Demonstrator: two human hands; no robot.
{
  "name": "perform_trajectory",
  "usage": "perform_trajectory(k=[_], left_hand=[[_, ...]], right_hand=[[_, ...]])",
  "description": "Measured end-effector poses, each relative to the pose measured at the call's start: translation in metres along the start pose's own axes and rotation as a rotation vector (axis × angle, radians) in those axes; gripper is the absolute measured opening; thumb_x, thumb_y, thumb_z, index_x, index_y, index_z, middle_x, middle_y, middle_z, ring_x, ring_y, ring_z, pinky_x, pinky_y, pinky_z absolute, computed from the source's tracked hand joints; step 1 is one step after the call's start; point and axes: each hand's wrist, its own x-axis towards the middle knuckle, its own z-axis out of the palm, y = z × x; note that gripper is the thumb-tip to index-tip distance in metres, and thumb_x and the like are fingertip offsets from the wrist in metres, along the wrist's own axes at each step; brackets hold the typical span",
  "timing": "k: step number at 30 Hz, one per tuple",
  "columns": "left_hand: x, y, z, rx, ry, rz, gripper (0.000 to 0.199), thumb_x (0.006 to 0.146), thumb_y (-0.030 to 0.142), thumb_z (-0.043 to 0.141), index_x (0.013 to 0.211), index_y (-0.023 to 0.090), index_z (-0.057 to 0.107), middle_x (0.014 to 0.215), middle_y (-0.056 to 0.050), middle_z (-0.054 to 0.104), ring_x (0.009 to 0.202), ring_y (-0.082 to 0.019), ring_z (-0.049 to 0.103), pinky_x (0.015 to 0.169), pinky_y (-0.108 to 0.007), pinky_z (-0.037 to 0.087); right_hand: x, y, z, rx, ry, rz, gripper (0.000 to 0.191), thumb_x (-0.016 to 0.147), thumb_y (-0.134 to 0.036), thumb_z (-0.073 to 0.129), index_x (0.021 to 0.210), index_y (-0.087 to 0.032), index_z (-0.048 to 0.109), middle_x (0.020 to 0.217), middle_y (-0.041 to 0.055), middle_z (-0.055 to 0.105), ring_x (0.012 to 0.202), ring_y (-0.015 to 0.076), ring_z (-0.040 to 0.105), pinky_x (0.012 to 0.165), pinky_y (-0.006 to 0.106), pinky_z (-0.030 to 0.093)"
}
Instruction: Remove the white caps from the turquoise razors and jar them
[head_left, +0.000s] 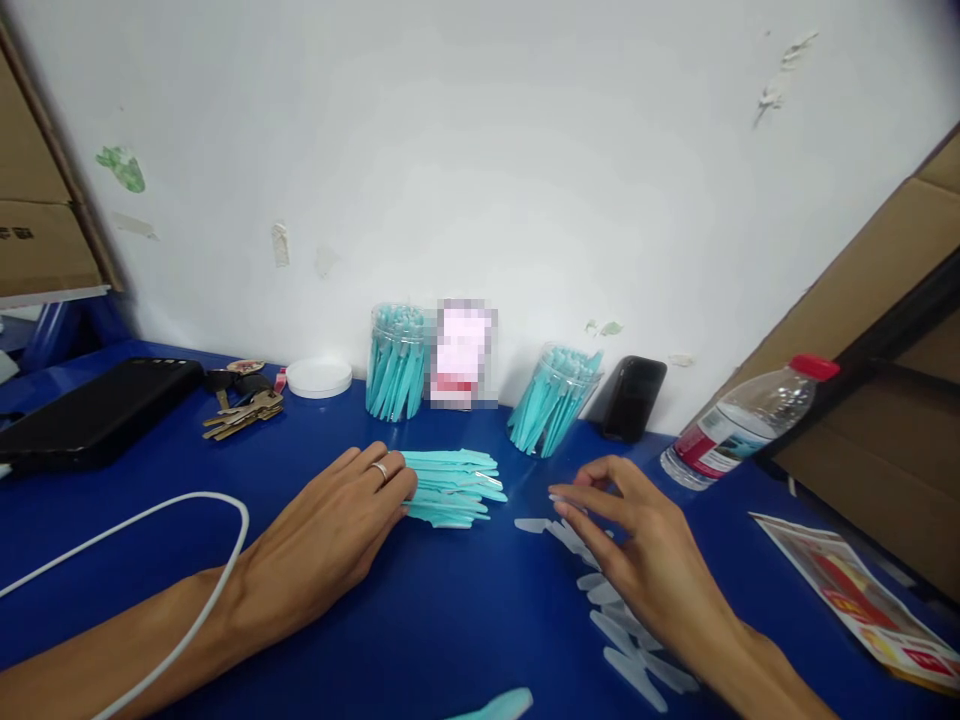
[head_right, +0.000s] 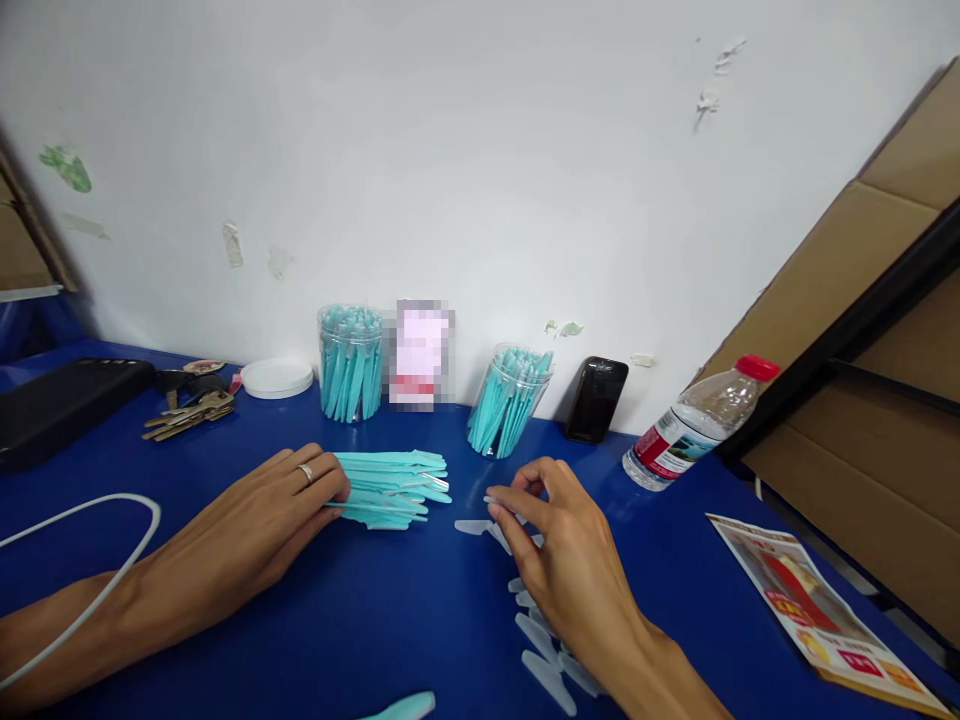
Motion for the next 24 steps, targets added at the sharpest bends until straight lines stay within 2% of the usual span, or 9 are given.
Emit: perform_trajectory(k=[2,5,8,10,12,17,24], left_hand=[[0.001,0.003,-0.004,-0.075,0.022,-0.040,0.026,0.111,0.016,0.036,0.096,0.022,0.057,0.098,-0.006,0.065,0.087,-0.028,0.057,0.080,-0.040,0.040],[0.000,0.014,-0.011,-0.416,-0.026,-0.194,0.026,0.113,0.029,0.033,0.095,0.025,0.051,0.081,0.001,0.061,0.069,-0.021,0.053,0.066,-0.032,0.038],[-0.004,0.031,-0.014,-0.729,-0.160,-0.386,0.024,0.112,0.041,0.037,0.099,0.027,0.051,0.073,0.007,0.055,0.063,-0.017,0.049,0.060,-0.028,0.035],[-0.007,0.039,-0.014,-0.796,-0.194,-0.463,0.027,0.111,0.047,0.037,0.099,0.028,0.053,0.077,0.006,0.056,0.069,-0.017,0.051,0.065,-0.027,0.038],[-0.008,0.044,-0.014,-0.825,-0.194,-0.472,0.032,0.112,0.051,0.036,0.097,0.027,0.052,0.079,0.005,0.055,0.072,-0.018,0.051,0.066,-0.027,0.039],[-0.003,0.047,-0.019,-0.917,-0.161,-0.510,0.039,0.112,0.053,0.034,0.092,0.026,0.054,0.077,0.005,0.050,0.071,-0.018,0.049,0.066,-0.028,0.037],[-0.001,0.051,-0.021,-0.923,-0.134,-0.545,0.037,0.111,0.050,0.036,0.089,0.025,0.051,0.073,0.007,0.045,0.068,-0.017,0.045,0.065,-0.030,0.031]], right_hand=[[0.001,-0.009,-0.005,0.159,0.046,0.079,0.025,0.103,-0.033,0.065,0.105,-0.024,0.088,0.093,0.0094,0.066,0.081,0.0240,0.066,0.058,0.030,0.050],[0.003,-0.021,-0.009,0.426,0.060,0.246,0.019,0.095,-0.039,0.074,0.092,-0.026,0.088,0.077,0.0034,0.062,0.069,0.0192,0.059,0.059,0.029,0.047],[0.006,-0.030,-0.011,0.732,-0.044,0.449,0.023,0.086,-0.046,0.083,0.084,-0.023,0.083,0.067,0.0006,0.062,0.064,0.0162,0.055,0.061,0.028,0.046],[0.006,-0.033,-0.010,0.931,-0.119,0.551,0.028,0.082,-0.047,0.087,0.082,-0.020,0.078,0.067,0.0016,0.068,0.064,0.0158,0.058,0.060,0.026,0.047],[0.007,-0.033,-0.008,1.065,-0.163,0.614,0.031,0.082,-0.046,0.088,0.081,-0.019,0.072,0.071,0.0039,0.074,0.065,0.0162,0.061,0.060,0.026,0.049],[0.006,-0.031,-0.004,1.132,-0.204,0.687,0.030,0.086,-0.042,0.087,0.087,-0.019,0.069,0.080,0.0073,0.080,0.068,0.0172,0.064,0.057,0.025,0.052],[0.003,-0.030,-0.004,1.141,-0.243,0.635,0.027,0.087,-0.041,0.087,0.090,-0.017,0.075,0.079,0.0071,0.081,0.066,0.0155,0.065,0.054,0.022,0.051]])
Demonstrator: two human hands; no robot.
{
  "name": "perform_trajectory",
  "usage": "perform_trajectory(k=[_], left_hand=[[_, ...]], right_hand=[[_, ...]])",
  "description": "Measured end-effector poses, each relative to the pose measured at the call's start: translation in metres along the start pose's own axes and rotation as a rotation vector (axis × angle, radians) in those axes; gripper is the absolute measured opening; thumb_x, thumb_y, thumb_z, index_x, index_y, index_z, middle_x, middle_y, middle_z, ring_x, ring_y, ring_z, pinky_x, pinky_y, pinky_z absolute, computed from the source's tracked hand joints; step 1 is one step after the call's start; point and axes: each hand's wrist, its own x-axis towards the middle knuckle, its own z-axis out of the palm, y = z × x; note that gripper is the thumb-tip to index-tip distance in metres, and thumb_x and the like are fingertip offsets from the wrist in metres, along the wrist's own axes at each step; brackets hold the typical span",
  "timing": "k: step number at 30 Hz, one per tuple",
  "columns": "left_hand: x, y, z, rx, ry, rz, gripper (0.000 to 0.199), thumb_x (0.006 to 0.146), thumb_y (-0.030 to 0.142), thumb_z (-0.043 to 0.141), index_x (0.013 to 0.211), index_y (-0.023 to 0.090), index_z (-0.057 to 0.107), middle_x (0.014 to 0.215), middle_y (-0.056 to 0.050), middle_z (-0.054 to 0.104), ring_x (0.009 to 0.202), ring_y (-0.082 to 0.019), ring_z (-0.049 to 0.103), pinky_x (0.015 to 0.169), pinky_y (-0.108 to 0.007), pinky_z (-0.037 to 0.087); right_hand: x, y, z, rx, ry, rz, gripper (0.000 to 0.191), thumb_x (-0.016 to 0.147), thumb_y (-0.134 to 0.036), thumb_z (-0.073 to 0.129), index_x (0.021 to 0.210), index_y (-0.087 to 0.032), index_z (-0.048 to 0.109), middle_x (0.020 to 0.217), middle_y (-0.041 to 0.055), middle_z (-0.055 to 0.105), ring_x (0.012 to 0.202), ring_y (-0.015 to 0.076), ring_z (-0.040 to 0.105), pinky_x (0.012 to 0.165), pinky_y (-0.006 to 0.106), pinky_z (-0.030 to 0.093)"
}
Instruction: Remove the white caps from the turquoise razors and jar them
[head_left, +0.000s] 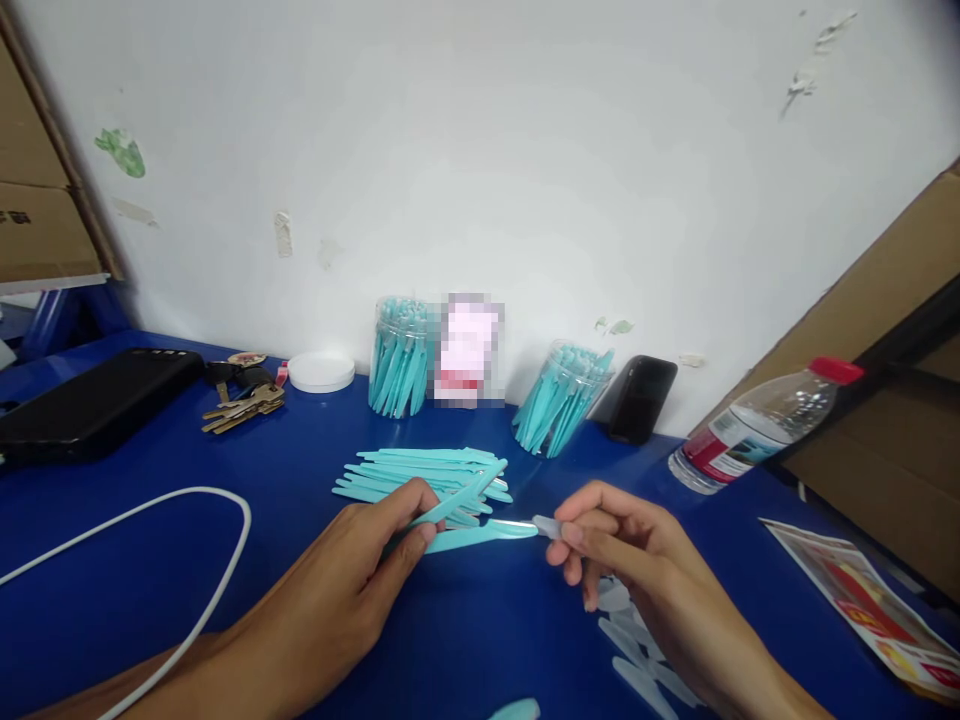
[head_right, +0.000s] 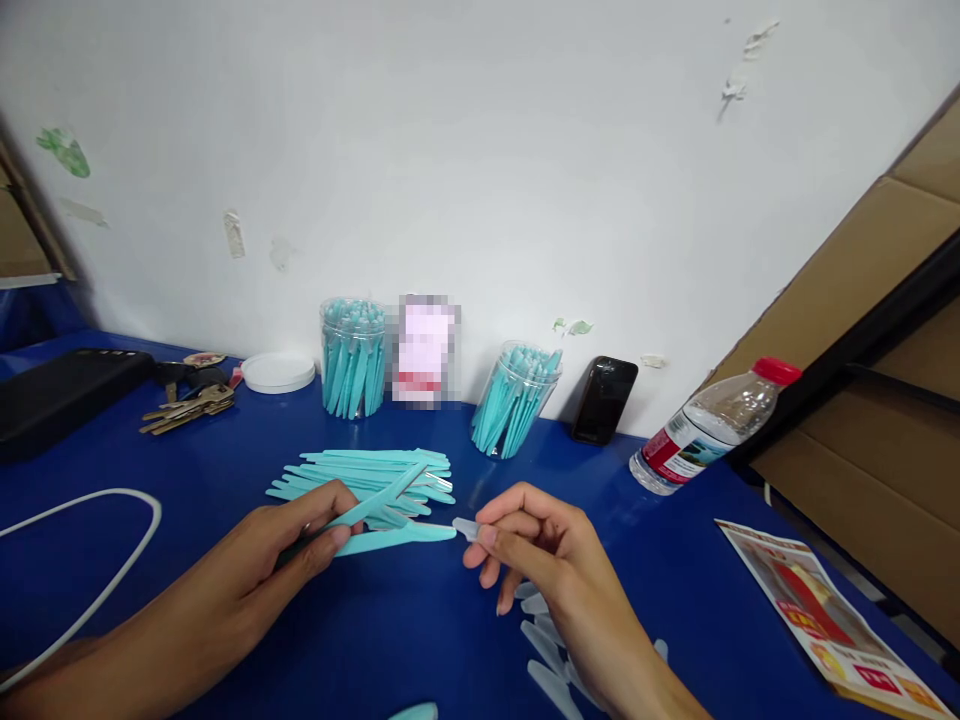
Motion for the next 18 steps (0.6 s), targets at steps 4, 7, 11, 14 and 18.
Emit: perform_trajectory(k=[4,7,11,14,18], left_hand=[[0.001,0.000,-0.002,-0.001,-0.013,-0.005,0.038,0.111,0.052,0.036,0.089,0.025,0.050,0.073,0.007,0.044,0.068,-0.017,0.043,0.065,-0.030,0.032],[0.002,-0.001,-0.002,-0.007,-0.023,0.000,0.039,0.111,0.053,0.035,0.088,0.026,0.051,0.074,0.006,0.045,0.069,-0.017,0.045,0.065,-0.029,0.034],[0.002,-0.006,-0.002,0.056,-0.005,0.045,0.037,0.111,0.052,0.037,0.090,0.026,0.053,0.075,0.005,0.051,0.068,-0.018,0.048,0.064,-0.028,0.036],[0.000,-0.009,-0.001,0.120,0.004,0.087,0.035,0.112,0.049,0.038,0.092,0.026,0.056,0.076,0.005,0.056,0.068,-0.018,0.052,0.064,-0.028,0.039],[-0.007,-0.009,0.005,0.143,-0.040,0.157,0.033,0.114,0.046,0.034,0.097,0.028,0.057,0.076,0.005,0.062,0.067,-0.017,0.057,0.062,-0.028,0.039]], right_hand=[[0.000,0.001,0.001,0.000,-0.007,-0.002,0.027,0.087,-0.041,0.088,0.090,-0.017,0.075,0.080,0.0070,0.081,0.065,0.0153,0.067,0.054,0.022,0.052],[0.001,0.000,0.001,-0.012,-0.006,-0.020,0.027,0.086,-0.041,0.088,0.090,-0.017,0.075,0.079,0.0061,0.081,0.064,0.0147,0.067,0.054,0.022,0.052],[0.001,0.000,0.004,-0.029,-0.013,-0.014,0.030,0.084,-0.043,0.090,0.089,-0.017,0.075,0.078,0.0062,0.081,0.064,0.0145,0.066,0.054,0.022,0.051],[0.000,0.001,0.008,-0.050,-0.048,0.008,0.034,0.083,-0.045,0.092,0.088,-0.017,0.074,0.078,0.0066,0.080,0.064,0.0143,0.066,0.054,0.022,0.051],[-0.005,0.006,0.016,-0.048,-0.114,0.045,0.040,0.083,-0.052,0.091,0.088,-0.017,0.072,0.079,0.0078,0.081,0.062,0.0136,0.064,0.054,0.022,0.049]])
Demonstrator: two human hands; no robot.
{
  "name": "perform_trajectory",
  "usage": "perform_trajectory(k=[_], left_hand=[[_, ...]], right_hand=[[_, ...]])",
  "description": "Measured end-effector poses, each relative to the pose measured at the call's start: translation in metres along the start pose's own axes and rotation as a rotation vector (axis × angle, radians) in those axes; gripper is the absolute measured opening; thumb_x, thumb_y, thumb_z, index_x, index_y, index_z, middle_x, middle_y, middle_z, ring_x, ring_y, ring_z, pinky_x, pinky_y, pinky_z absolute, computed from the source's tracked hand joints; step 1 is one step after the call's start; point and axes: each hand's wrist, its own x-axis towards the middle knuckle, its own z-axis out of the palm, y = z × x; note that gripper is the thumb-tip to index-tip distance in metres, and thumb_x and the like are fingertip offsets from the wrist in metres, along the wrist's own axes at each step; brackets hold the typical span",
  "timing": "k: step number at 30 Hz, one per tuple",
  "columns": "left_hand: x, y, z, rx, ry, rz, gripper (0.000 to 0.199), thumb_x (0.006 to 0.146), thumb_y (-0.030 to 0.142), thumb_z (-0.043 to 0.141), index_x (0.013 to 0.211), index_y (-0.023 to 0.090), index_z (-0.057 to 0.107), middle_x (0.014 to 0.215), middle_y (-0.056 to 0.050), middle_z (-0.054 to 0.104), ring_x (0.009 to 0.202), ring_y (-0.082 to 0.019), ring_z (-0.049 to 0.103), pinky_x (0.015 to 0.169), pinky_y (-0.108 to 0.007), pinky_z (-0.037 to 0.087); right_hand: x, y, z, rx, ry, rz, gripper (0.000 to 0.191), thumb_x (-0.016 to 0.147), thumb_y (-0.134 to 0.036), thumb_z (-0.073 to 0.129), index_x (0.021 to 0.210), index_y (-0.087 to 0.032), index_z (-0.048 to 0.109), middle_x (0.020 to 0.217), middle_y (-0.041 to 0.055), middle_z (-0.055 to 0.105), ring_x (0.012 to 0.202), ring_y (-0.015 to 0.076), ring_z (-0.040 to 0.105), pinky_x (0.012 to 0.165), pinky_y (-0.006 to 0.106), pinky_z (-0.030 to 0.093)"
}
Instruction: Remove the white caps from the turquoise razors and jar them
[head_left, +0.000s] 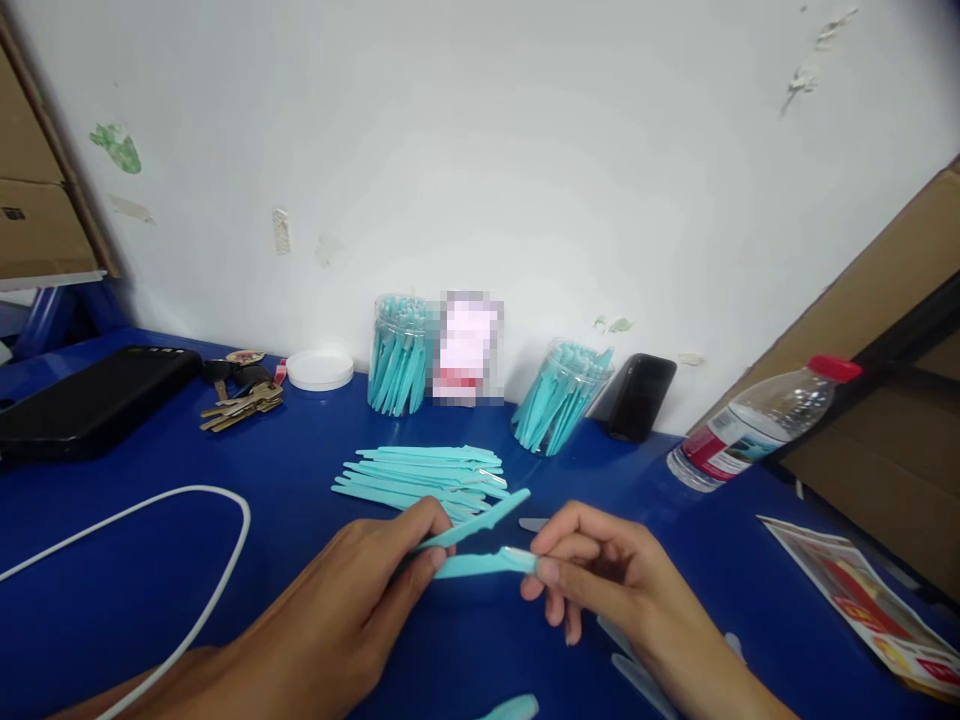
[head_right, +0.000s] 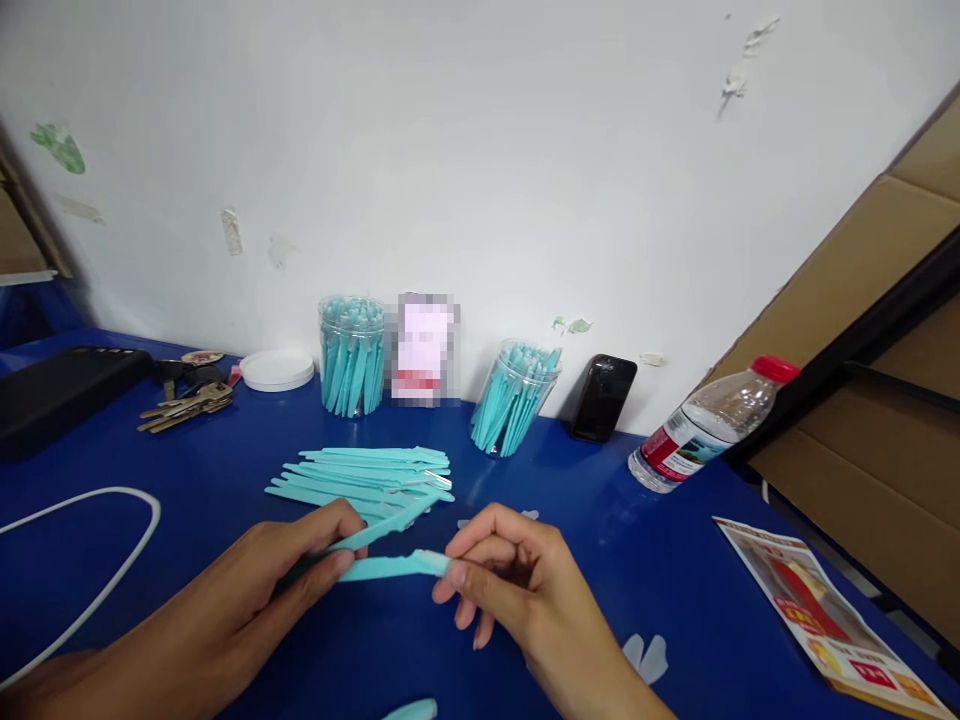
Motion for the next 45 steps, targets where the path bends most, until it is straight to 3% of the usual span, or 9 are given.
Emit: perform_trajectory(k=[5,8,12,20,24,31,36,41,45], left_hand=[[-0.007,0.005,0.002,0.012,0.001,0.054,0.030,0.115,0.042,0.034,0.101,0.029,0.057,0.080,0.005,0.067,0.069,-0.017,0.061,0.066,-0.028,0.042],[-0.006,0.005,-0.001,0.019,-0.014,0.038,0.031,0.114,0.042,0.035,0.095,0.028,0.056,0.077,0.005,0.065,0.067,-0.017,0.059,0.063,-0.028,0.041],[0.001,0.002,-0.003,0.053,-0.013,0.003,0.027,0.110,0.036,0.040,0.095,0.027,0.060,0.082,0.003,0.069,0.077,-0.019,0.065,0.070,-0.030,0.043],[0.008,-0.001,-0.008,0.086,0.069,0.039,0.029,0.108,0.034,0.042,0.087,0.025,0.060,0.074,0.003,0.065,0.068,-0.018,0.060,0.066,-0.030,0.041],[0.011,-0.004,-0.010,0.080,0.036,0.024,0.031,0.109,0.036,0.042,0.085,0.025,0.060,0.070,0.004,0.061,0.063,-0.017,0.056,0.063,-0.030,0.037],[0.011,-0.009,-0.008,0.089,-0.049,0.000,0.034,0.109,0.036,0.040,0.086,0.026,0.063,0.075,0.003,0.066,0.067,-0.018,0.059,0.063,-0.031,0.034],[0.009,-0.013,-0.006,0.118,-0.073,0.038,0.035,0.110,0.034,0.037,0.089,0.026,0.064,0.080,0.001,0.070,0.072,-0.020,0.063,0.065,-0.032,0.036],[0.007,-0.016,-0.003,0.131,-0.079,0.066,0.035,0.110,0.031,0.035,0.093,0.026,0.065,0.084,0.001,0.071,0.075,-0.021,0.065,0.068,-0.032,0.039],[0.009,-0.011,-0.005,0.119,-0.072,0.057,0.034,0.111,0.033,0.036,0.094,0.025,0.065,0.087,0.000,0.071,0.078,-0.021,0.065,0.071,-0.032,0.041]], right_hand=[[-0.006,0.003,0.001,-0.062,-0.010,0.022,0.038,0.089,-0.054,0.085,0.096,-0.020,0.072,0.086,0.0087,0.083,0.063,0.0144,0.063,0.055,0.024,0.046],[-0.007,0.001,-0.001,-0.276,0.025,-0.014,0.033,0.091,-0.054,0.079,0.095,-0.022,0.076,0.083,0.0073,0.082,0.067,0.0176,0.062,0.057,0.027,0.043],[-0.005,0.003,-0.002,-0.605,0.067,-0.141,0.012,0.084,-0.034,0.079,0.078,-0.024,0.079,0.080,0.0036,0.072,0.075,0.0194,0.061,0.065,0.030,0.044],[-0.010,0.013,-0.001,-0.696,-0.074,-0.205,0.008,0.080,-0.016,0.075,0.075,-0.023,0.078,0.073,-0.0003,0.069,0.068,0.0162,0.061,0.063,0.028,0.044],[-0.010,0.006,-0.004,-0.682,-0.076,-0.306,0.010,0.091,-0.027,0.076,0.091,-0.027,0.086,0.083,0.0024,0.074,0.075,0.0186,0.067,0.067,0.030,0.051],[0.008,0.008,-0.030,-1.053,0.263,-0.476,0.028,0.104,-0.025,0.059,0.116,-0.023,0.084,0.097,0.0101,0.073,0.089,0.0278,0.070,0.077,0.042,0.057],[0.015,0.021,-0.034,-1.284,0.169,-0.458,0.032,0.106,-0.021,0.054,0.123,-0.024,0.081,0.109,0.0139,0.069,0.097,0.0324,0.068,0.076,0.046,0.059],[0.012,0.016,-0.030,-1.225,0.194,-0.510,0.024,0.105,-0.014,0.051,0.098,-0.020,0.074,0.102,0.0112,0.071,0.092,0.0289,0.065,0.079,0.044,0.055],[0.007,0.008,-0.026,-0.937,0.288,-0.557,0.018,0.106,-0.024,0.056,0.108,-0.024,0.073,0.092,0.0048,0.072,0.082,0.0227,0.063,0.078,0.037,0.053]])
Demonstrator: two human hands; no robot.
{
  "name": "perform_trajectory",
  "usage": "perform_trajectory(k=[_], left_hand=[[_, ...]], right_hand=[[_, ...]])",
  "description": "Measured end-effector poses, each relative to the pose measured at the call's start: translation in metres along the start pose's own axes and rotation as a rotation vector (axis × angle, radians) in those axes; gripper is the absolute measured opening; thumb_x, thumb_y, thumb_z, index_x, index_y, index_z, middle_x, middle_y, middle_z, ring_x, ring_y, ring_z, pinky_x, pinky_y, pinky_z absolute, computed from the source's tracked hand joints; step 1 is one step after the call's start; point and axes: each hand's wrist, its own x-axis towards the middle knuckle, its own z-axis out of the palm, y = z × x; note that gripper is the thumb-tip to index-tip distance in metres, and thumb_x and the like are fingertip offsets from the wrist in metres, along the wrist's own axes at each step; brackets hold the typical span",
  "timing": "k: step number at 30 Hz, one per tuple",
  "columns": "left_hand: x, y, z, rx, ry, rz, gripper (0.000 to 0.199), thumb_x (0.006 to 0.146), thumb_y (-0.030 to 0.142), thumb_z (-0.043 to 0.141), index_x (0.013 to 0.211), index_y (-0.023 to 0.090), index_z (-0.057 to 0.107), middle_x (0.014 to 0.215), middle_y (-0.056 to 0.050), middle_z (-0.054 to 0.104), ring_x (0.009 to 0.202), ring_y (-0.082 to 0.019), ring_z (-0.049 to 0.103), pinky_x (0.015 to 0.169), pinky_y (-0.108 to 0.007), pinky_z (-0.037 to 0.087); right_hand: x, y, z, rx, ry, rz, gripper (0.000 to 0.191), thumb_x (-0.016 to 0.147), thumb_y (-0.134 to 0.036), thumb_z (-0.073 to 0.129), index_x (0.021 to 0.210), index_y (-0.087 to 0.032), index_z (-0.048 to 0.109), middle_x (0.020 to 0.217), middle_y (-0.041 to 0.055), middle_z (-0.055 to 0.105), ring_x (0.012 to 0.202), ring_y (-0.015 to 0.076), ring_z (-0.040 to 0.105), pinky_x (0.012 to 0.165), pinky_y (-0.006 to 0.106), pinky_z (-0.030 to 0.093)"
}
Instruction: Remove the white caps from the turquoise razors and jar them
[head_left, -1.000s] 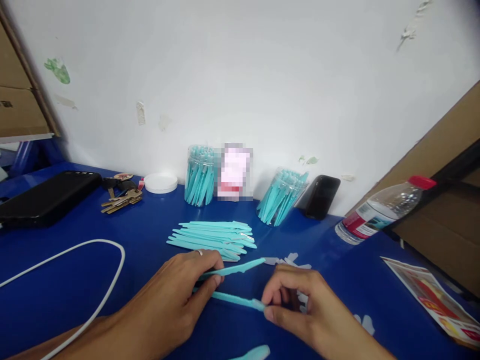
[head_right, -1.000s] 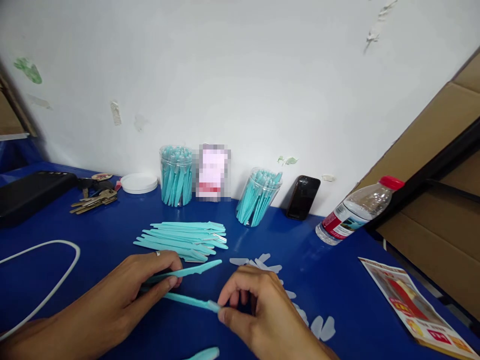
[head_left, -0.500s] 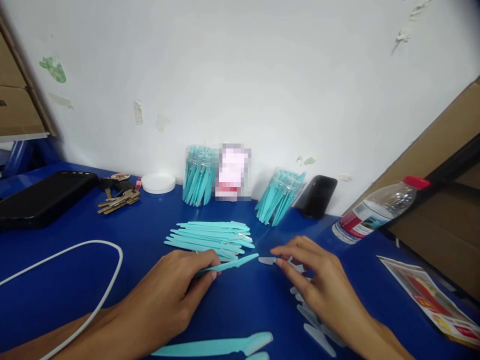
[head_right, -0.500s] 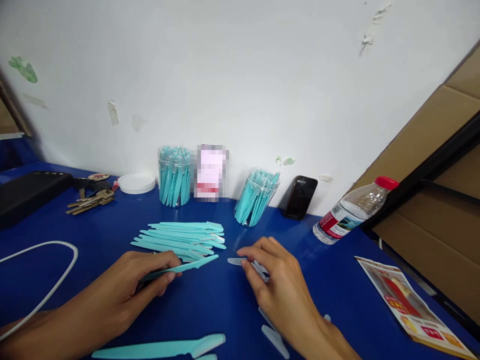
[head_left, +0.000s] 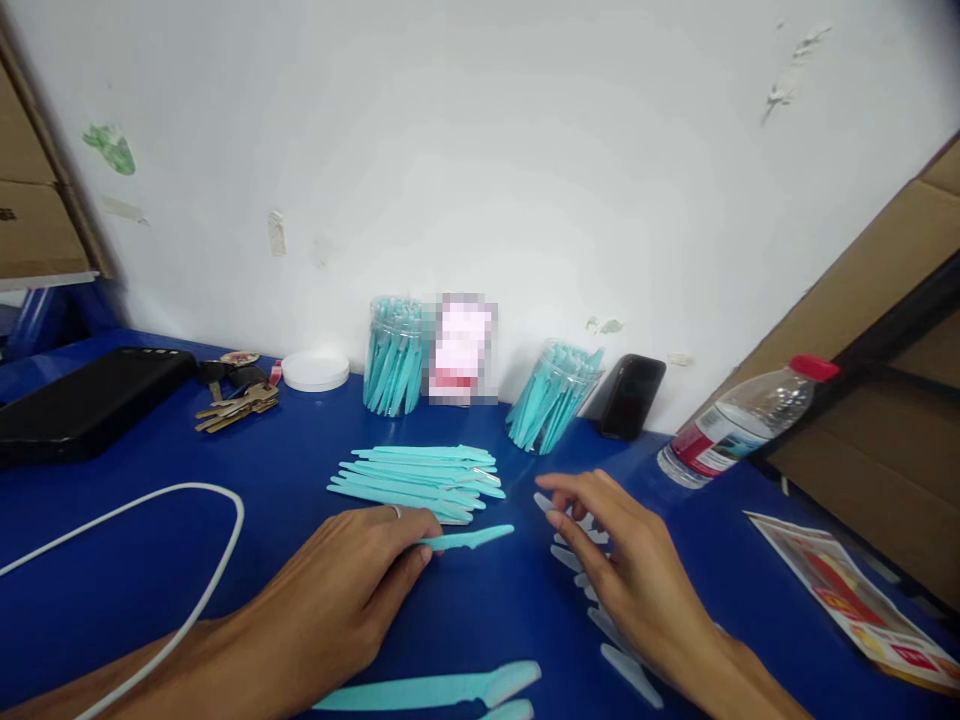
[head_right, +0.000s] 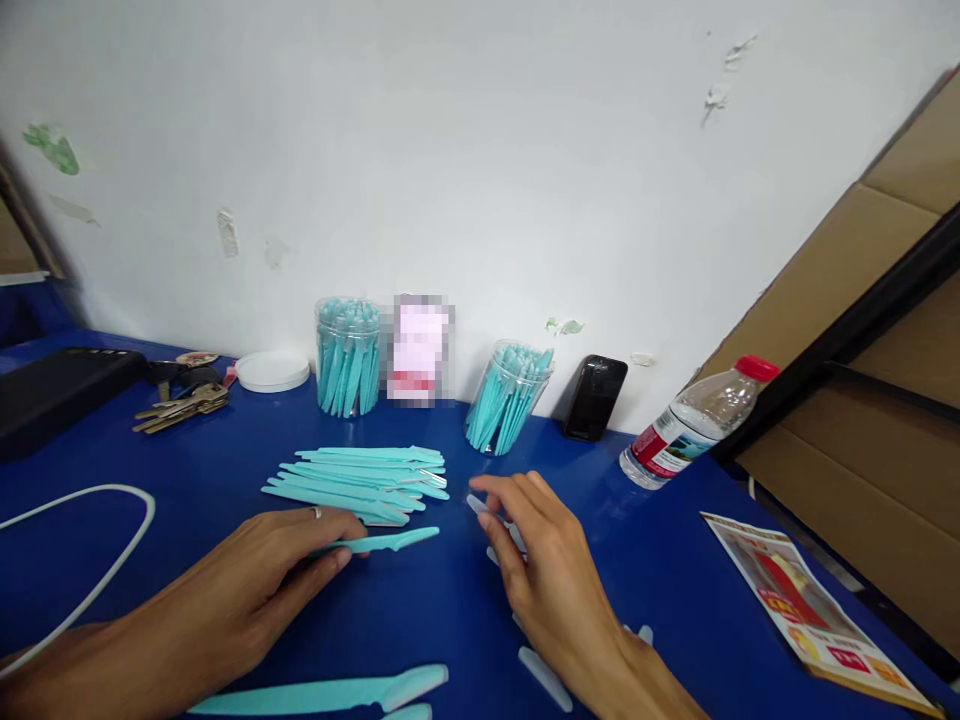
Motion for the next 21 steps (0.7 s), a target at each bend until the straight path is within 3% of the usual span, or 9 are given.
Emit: perform_trajectory(k=[2,5,10,14,21], left_hand=[[0.003,0.003,-0.003,-0.017,-0.002,-0.004,0.038,0.112,0.036,0.035,0.088,0.024,0.063,0.085,0.000,0.070,0.077,-0.020,0.064,0.071,-0.032,0.040],[0.005,0.003,-0.004,-0.064,0.048,0.013,0.039,0.113,0.036,0.037,0.088,0.024,0.065,0.085,0.001,0.069,0.078,-0.018,0.063,0.073,-0.030,0.041],[0.001,-0.002,0.002,-0.129,0.177,0.065,0.021,0.108,0.026,0.050,0.102,0.029,0.071,0.095,0.004,0.071,0.088,-0.017,0.065,0.078,-0.027,0.044],[-0.003,-0.004,0.007,-0.153,0.209,0.083,0.017,0.105,0.022,0.054,0.101,0.031,0.068,0.098,0.006,0.071,0.089,-0.016,0.064,0.078,-0.026,0.044],[-0.002,-0.006,0.008,-0.149,0.225,0.080,0.018,0.106,0.025,0.055,0.109,0.033,0.071,0.104,0.005,0.074,0.096,-0.018,0.068,0.084,-0.027,0.048]], right_hand=[[0.001,-0.005,-0.003,0.151,0.049,0.078,0.018,0.105,-0.031,0.061,0.112,-0.027,0.077,0.090,0.0028,0.071,0.078,0.0199,0.062,0.072,0.032,0.052],[0.004,-0.013,-0.006,0.425,0.064,0.265,0.016,0.094,-0.040,0.076,0.100,-0.025,0.080,0.083,0.0013,0.070,0.073,0.0172,0.062,0.066,0.027,0.051],[0.007,-0.020,-0.004,0.831,-0.051,0.518,0.037,0.079,-0.046,0.094,0.085,-0.020,0.068,0.071,0.0034,0.076,0.064,0.0155,0.066,0.058,0.023,0.053],[0.007,-0.019,-0.001,0.907,-0.076,0.573,0.045,0.072,-0.046,0.099,0.078,-0.019,0.065,0.061,0.0000,0.071,0.051,0.0121,0.059,0.046,0.020,0.049],[0.006,-0.018,-0.003,0.931,-0.079,0.549,0.037,0.083,-0.045,0.092,0.081,-0.018,0.068,0.070,0.0035,0.078,0.057,0.0120,0.065,0.054,0.021,0.055]])
